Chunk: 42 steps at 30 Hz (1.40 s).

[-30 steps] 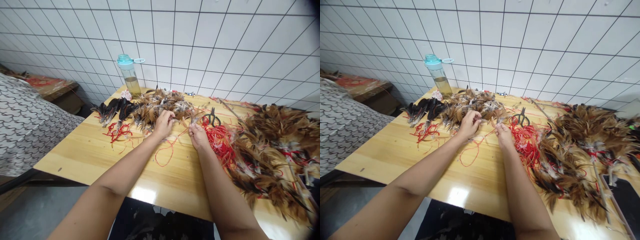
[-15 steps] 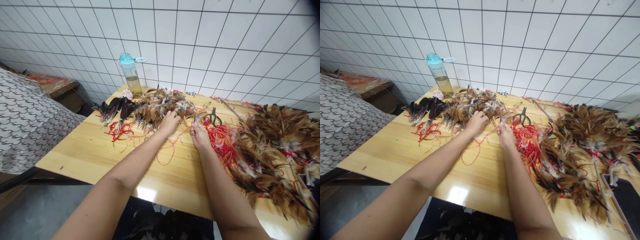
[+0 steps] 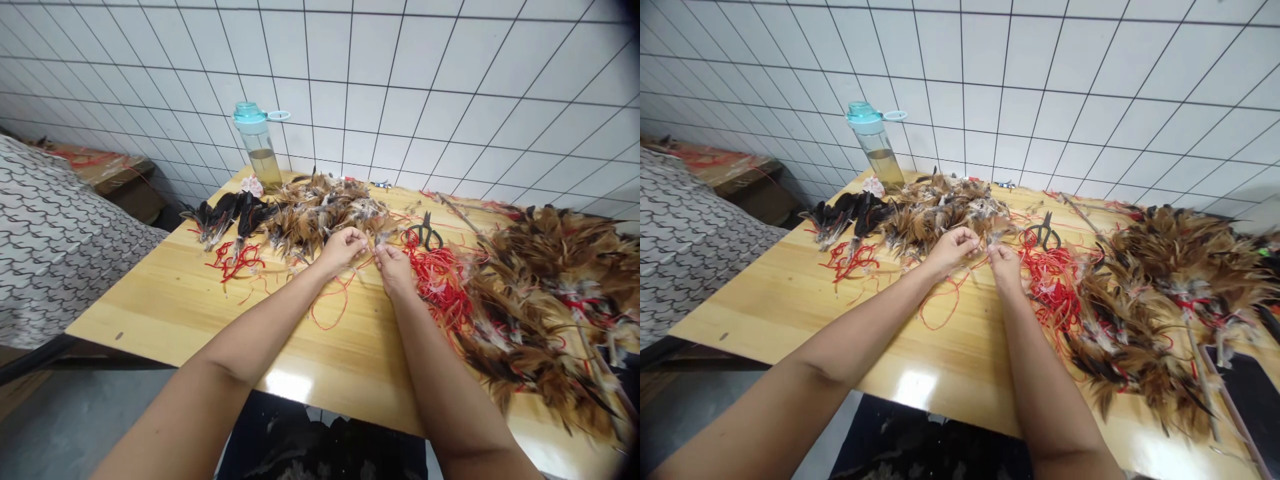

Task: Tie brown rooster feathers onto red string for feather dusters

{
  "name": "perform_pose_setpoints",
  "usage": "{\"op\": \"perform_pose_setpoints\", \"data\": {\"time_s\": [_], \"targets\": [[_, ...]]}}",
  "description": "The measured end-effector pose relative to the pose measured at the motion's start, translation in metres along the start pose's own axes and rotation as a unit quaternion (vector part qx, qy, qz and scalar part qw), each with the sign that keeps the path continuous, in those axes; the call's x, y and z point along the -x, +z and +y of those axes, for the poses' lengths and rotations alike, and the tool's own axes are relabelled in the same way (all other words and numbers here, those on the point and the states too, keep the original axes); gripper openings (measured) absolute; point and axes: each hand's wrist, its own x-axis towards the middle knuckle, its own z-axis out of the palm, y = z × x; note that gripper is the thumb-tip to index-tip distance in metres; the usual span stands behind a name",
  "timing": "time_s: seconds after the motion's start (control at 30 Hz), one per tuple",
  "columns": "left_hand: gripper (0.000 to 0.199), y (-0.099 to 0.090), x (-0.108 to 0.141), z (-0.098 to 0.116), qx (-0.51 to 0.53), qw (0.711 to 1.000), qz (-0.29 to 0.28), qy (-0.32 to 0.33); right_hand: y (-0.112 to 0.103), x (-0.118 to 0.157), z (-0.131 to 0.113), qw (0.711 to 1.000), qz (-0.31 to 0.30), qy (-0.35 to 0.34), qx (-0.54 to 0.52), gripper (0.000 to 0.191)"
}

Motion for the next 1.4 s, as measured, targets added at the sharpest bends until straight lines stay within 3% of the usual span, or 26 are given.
{"op": "perform_pose_setpoints", "data": {"time_s": [0.57, 0.67, 0.77, 0.9, 1.03, 1.13, 1.2, 1.3, 1.4], "targets": [[0.007, -0.001, -0.002, -0.006, -0.117, 0.99, -0.002, 0.079, 0.004, 0.002, 0.001, 0.998, -0.051, -0.006, 0.047, 0.03], [0.006, -0.002, -0.002, -0.006, -0.126, 0.988, -0.009, 0.086, 0.004, 0.002, 0.0, 0.998, -0.054, -0.004, 0.026, 0.029], [0.013, -0.006, -0.002, -0.004, -0.187, 0.976, 0.019, 0.113, 0.0, 0.0, -0.001, 0.998, -0.035, 0.004, -0.042, 0.033], [0.02, -0.015, -0.007, -0.001, -0.366, 0.913, 0.042, 0.176, -0.009, -0.007, -0.002, 0.981, 0.002, 0.049, -0.186, 0.039], [0.025, -0.014, -0.022, 0.007, -0.551, 0.802, -0.023, 0.23, -0.013, -0.011, -0.001, 0.962, -0.001, 0.072, -0.265, 0.038], [0.023, -0.004, -0.036, 0.013, -0.655, 0.712, -0.081, 0.239, -0.013, -0.011, -0.001, 0.957, -0.003, 0.076, -0.279, 0.037], [0.024, 0.002, -0.044, 0.015, -0.698, 0.667, -0.111, 0.234, -0.012, -0.01, -0.001, 0.956, -0.003, 0.076, -0.283, 0.036], [0.029, 0.007, -0.052, 0.013, -0.73, 0.633, -0.13, 0.221, -0.012, -0.009, -0.001, 0.957, -0.002, 0.069, -0.282, 0.033], [0.025, 0.002, -0.056, 0.01, -0.719, 0.648, -0.124, 0.219, -0.012, -0.009, 0.001, 0.962, 0.0, 0.057, -0.266, 0.033]]}}
